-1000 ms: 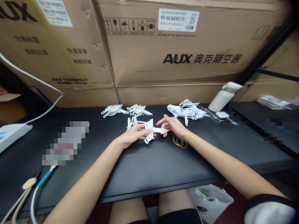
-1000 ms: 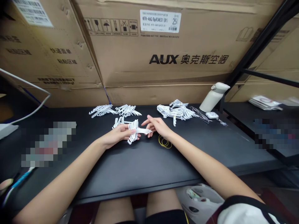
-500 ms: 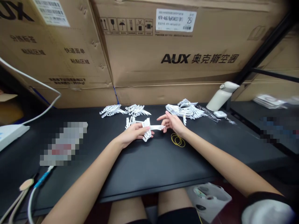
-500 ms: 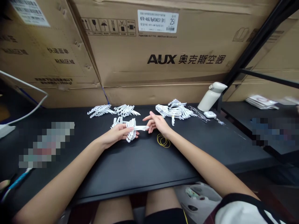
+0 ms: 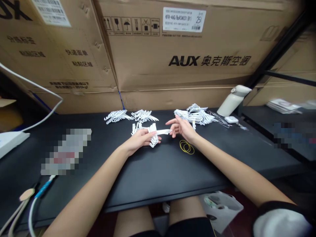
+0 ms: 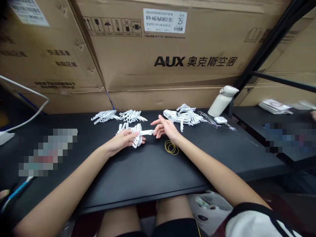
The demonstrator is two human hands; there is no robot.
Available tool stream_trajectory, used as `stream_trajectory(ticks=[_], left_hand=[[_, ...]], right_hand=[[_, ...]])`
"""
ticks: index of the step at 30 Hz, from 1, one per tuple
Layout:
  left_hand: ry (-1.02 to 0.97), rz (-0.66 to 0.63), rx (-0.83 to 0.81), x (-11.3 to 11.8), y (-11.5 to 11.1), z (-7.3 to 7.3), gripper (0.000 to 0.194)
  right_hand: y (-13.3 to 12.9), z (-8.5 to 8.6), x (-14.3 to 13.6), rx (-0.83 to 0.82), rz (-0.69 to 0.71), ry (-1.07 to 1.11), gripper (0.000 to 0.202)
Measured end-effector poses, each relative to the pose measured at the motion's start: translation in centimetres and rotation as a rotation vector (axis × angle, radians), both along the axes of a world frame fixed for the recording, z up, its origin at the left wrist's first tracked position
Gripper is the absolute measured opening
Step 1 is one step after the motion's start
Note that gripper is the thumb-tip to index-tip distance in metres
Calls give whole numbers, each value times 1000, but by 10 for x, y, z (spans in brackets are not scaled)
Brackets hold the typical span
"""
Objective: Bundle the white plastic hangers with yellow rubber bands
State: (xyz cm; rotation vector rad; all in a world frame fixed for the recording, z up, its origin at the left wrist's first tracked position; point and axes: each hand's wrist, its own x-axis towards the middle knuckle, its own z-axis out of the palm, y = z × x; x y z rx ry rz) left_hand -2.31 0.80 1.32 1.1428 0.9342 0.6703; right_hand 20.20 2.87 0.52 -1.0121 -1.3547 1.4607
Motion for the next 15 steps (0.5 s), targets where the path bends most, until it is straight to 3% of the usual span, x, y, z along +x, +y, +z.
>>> stream_trajectory(ticks=[15], left_hand=[[-18, -6, -3, 0, 3, -2, 38]], right_hand=[[4, -10, 0, 5, 3, 0, 60]])
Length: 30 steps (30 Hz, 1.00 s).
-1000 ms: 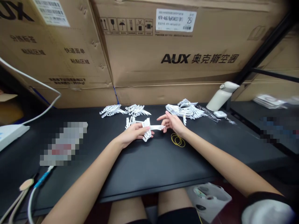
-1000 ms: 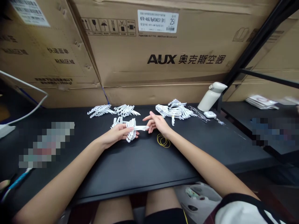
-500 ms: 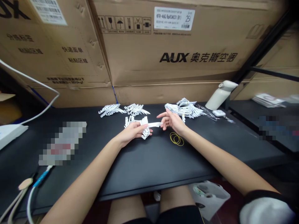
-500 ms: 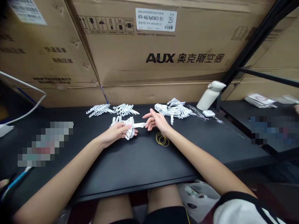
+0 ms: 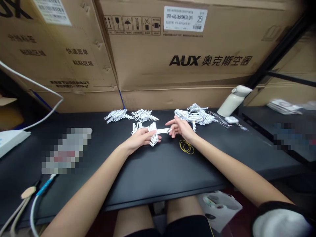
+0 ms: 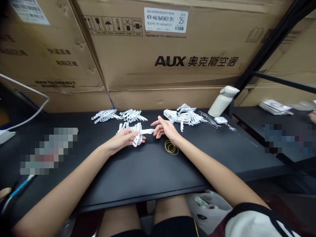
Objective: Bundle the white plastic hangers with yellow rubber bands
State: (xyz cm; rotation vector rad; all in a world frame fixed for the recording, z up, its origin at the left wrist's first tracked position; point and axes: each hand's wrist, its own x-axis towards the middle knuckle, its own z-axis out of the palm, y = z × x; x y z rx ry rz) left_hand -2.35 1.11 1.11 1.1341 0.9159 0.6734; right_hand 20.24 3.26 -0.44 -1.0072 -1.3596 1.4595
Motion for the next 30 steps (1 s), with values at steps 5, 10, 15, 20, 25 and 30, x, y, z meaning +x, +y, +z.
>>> stream_trajectory(ticks=[5, 10, 15, 20, 25, 30], left_hand=[[-25, 6, 7, 0, 0, -3, 38], [-183, 71, 15, 0, -1, -3, 27], [-463, 255, 3, -6, 2, 7, 25], [-524, 304, -63, -13, 4, 13, 33], [-518, 302, -64, -15, 4, 13, 37], [-504, 294, -59, -16, 6, 13, 38]], right_hand=[[1, 0, 0, -14, -34, -12, 56], [-2, 0, -7, -50, -137, -111, 41], [-5, -9, -15, 159, -64, -354, 26], [-2, -11, -29, 404, -59, -588, 23], [14, -8, -55, 652, -53, -688, 17], [33, -8, -69, 663, 26, -747, 8]])
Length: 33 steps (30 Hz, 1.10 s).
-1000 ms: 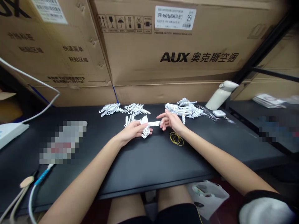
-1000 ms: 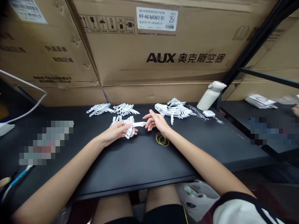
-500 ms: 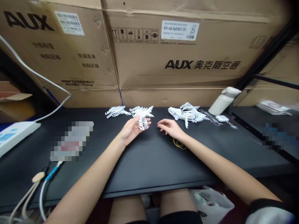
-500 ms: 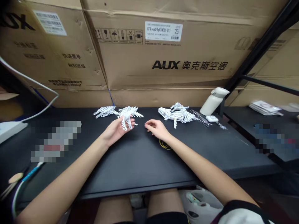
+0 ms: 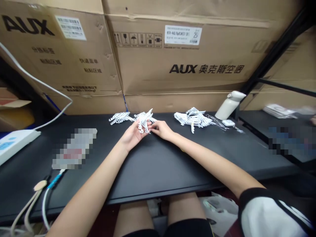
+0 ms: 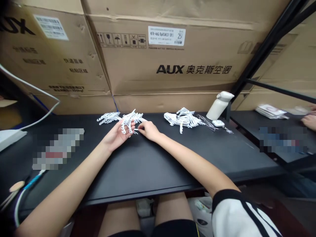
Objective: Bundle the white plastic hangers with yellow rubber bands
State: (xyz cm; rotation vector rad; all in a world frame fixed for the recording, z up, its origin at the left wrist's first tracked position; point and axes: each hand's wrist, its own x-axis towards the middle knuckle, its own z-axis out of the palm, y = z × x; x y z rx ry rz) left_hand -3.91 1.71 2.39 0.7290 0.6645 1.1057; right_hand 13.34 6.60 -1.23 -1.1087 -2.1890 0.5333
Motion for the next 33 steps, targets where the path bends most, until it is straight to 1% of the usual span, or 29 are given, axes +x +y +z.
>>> stream_trajectory(ticks=[3, 7, 10, 12, 16, 20, 22, 26, 28, 30, 31, 33], left_hand=[[0, 6, -9, 0, 0, 0, 37], [2, 15, -12, 0, 1, -1, 33], [10, 1, -6, 0, 1, -2, 32], [19, -8, -5, 0, 1, -2, 32], [25, -15, -4, 1, 0, -2, 32], [29, -19, -4, 1, 0, -2, 32], [28, -23, -2, 1, 0, -2, 31], [35, -26, 5, 2, -1, -2, 32], [48, -36, 18, 2, -1, -3, 31], [71, -48, 39, 3, -1, -3, 28], [87, -53, 50, 3, -1, -4, 27], [127, -62, 72, 4, -1, -6, 24]], right_hand=[[2, 5, 5, -118, -18, 7, 6], [-1, 11, 23, -256, 12, 32, 5], [-4, 13, 38, -416, 20, 114, 9], [-5, 12, 45, -470, 12, 180, 13], [-9, 11, 56, -429, -50, 250, 13], [-9, 12, 66, -546, -46, 299, 13], [-9, 11, 71, -563, -35, 314, 15], [-8, 9, 79, -501, -14, 353, 20], [-9, 9, 84, -464, 21, 349, 22], [-9, 9, 90, -462, 46, 347, 25], [-8, 9, 94, -470, 34, 362, 27], [-7, 10, 102, -481, -51, 435, 31]])
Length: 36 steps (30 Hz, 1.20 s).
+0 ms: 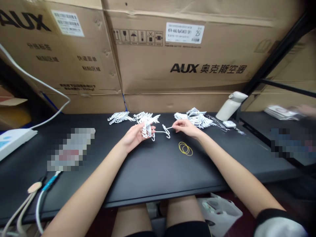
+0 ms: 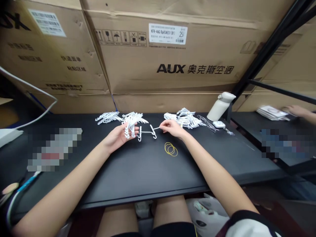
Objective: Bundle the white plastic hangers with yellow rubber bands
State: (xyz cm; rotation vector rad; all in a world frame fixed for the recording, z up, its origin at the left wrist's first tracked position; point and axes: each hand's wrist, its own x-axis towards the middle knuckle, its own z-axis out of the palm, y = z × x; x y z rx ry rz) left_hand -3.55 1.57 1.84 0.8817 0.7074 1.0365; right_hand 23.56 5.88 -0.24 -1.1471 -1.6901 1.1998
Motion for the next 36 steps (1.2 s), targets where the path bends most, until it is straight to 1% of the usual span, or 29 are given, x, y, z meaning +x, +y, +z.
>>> stream_trajectory(ticks=[3, 5, 7, 11, 13, 17, 19, 23, 28, 30, 33, 36], left_hand=[[88, -54, 20, 2, -1, -3, 23], [162, -99, 35, 3, -2, -4, 26], [240, -124, 50, 5, -4, -5, 31], [350, -138, 73, 11, -9, -3, 36], [370, -140, 90, 13, -10, -2, 37], [406, -130, 126, 15, -11, -4, 39], [416, -115, 146, 15, -11, -4, 41], [415, -96, 158, 15, -11, -5, 45], [415, -66, 151, 16, -11, -5, 42], [415, -71, 145, 16, -11, -6, 42], [416, -93, 135, 17, -11, -6, 43], [405, -105, 117, 17, -11, -7, 43]], right_hand=[[1, 3, 7, -29, -183, 150, 35], [-1, 6, 5, -33, -233, 264, 35], [-6, 9, -2, -7, -227, 333, 34], [-19, 16, -19, 92, -214, 339, 29], [-25, 19, -25, 76, -185, 316, 29], [-35, 22, -32, 42, -74, 243, 28], [-38, 22, -35, 41, -58, 229, 28], [-41, 21, -38, 38, -86, 244, 26], [-40, 21, -38, -70, -68, 281, 26], [-42, 19, -40, -46, -84, 275, 28], [-45, 15, -46, 40, -101, 275, 31], [-49, 10, -51, 102, -102, 293, 29]])
